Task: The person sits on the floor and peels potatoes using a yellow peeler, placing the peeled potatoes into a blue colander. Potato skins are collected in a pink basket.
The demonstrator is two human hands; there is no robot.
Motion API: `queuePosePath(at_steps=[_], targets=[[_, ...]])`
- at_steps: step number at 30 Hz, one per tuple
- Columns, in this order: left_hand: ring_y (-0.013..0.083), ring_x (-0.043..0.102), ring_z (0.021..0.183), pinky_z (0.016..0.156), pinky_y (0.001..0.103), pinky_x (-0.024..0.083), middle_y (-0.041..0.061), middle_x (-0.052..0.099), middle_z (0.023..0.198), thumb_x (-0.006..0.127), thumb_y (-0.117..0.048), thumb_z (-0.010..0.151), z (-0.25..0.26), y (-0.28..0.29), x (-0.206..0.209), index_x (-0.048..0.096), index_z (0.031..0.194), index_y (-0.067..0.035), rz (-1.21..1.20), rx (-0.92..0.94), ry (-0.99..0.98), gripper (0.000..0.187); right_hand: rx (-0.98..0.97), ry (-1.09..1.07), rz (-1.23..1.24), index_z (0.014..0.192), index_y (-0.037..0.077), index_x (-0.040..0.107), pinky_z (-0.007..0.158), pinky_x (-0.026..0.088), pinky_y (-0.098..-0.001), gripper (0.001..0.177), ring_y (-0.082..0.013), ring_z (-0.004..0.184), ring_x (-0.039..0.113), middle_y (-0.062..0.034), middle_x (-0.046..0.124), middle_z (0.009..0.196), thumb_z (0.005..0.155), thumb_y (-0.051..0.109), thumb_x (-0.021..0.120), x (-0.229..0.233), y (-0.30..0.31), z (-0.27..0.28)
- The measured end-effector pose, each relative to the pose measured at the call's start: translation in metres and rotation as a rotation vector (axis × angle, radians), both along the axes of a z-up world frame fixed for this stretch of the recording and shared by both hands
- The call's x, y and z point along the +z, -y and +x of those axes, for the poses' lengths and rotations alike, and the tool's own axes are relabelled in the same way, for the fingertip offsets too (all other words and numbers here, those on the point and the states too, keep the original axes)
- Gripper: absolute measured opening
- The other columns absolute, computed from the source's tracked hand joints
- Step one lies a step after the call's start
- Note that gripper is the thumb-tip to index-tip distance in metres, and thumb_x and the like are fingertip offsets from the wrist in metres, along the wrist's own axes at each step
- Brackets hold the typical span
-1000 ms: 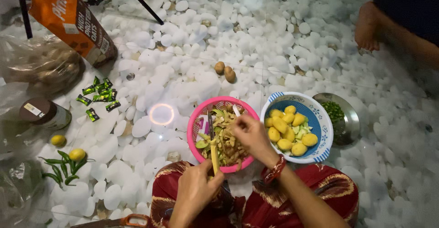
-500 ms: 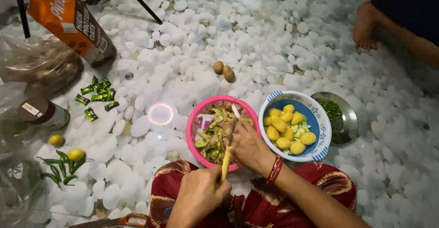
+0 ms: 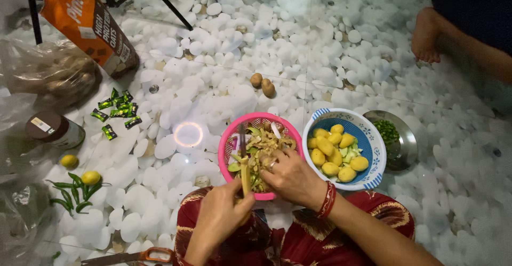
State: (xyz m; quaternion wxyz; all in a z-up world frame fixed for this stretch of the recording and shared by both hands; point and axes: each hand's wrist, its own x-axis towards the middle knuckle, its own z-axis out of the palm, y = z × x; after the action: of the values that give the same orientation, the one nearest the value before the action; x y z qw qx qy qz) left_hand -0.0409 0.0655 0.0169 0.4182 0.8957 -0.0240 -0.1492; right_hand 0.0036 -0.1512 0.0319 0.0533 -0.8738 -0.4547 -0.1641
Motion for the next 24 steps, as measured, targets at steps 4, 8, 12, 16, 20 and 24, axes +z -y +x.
queuePosePath(at_steps=[4,8,12,16,20,24], targets=[[0.0153,0.073,0.072,0.065,0.032,0.058,0.011,0.078,0.081,0.069,-0.024,0.085,0.003,0.006,-0.008,0.074,0.105,-0.003,-0.504,0.048,-0.005,0.029,0.035,-0.172,0.063,0.085,0.005,0.071,0.073,0.053,-0.0415,0.019,-0.0318,0.094,0.067,-0.0150,0.071,0.119,0.078,0.022,0.075,0.000,-0.004,-0.003],[0.0100,0.069,0.074,0.065,0.027,0.056,0.007,0.078,0.084,0.066,-0.016,0.087,0.012,0.013,-0.027,0.071,0.113,-0.001,-0.703,0.111,-0.087,0.031,0.065,-0.268,0.055,0.087,0.005,0.072,0.073,0.053,-0.0421,0.022,-0.0287,0.083,0.068,-0.0149,0.071,0.121,0.075,0.023,0.077,-0.006,-0.001,-0.003],[0.0119,0.069,0.081,0.070,0.028,0.057,0.010,0.076,0.092,0.064,-0.012,0.093,0.022,0.020,-0.041,0.071,0.104,0.004,-0.865,0.117,-0.075,0.022,0.054,-0.371,0.005,0.075,0.009,0.071,0.073,0.053,-0.0447,0.019,-0.0304,0.083,0.067,-0.0092,0.070,0.096,0.078,0.026,0.080,-0.012,0.006,-0.005],[0.0121,0.071,0.084,0.074,0.028,0.059,0.009,0.078,0.095,0.062,-0.011,0.094,0.035,0.024,-0.047,0.071,0.105,0.003,-0.859,0.170,-0.065,0.020,0.021,-0.396,0.003,0.077,0.008,0.071,0.075,0.053,-0.0448,0.019,-0.0304,0.083,0.066,-0.0115,0.066,0.089,0.076,0.025,0.080,-0.009,0.006,-0.006],[0.0125,0.070,0.086,0.077,0.028,0.058,0.009,0.078,0.098,0.062,-0.011,0.095,0.049,0.034,-0.049,0.072,0.107,0.004,-0.864,0.145,-0.025,0.022,0.075,-0.263,0.101,0.076,0.007,0.069,0.076,0.053,-0.0436,0.018,-0.0317,0.093,0.068,-0.0130,0.068,0.096,0.071,0.021,0.078,0.000,0.005,-0.007],[0.0130,0.071,0.087,0.077,0.029,0.058,0.010,0.077,0.100,0.060,-0.012,0.097,0.058,0.036,-0.051,0.069,0.108,0.004,-0.967,0.276,-0.018,0.021,0.103,-0.088,0.120,0.076,0.005,0.066,0.085,0.055,-0.0444,0.022,-0.0326,0.106,0.069,-0.0152,0.070,0.106,0.065,0.021,0.076,0.003,0.004,-0.004]])
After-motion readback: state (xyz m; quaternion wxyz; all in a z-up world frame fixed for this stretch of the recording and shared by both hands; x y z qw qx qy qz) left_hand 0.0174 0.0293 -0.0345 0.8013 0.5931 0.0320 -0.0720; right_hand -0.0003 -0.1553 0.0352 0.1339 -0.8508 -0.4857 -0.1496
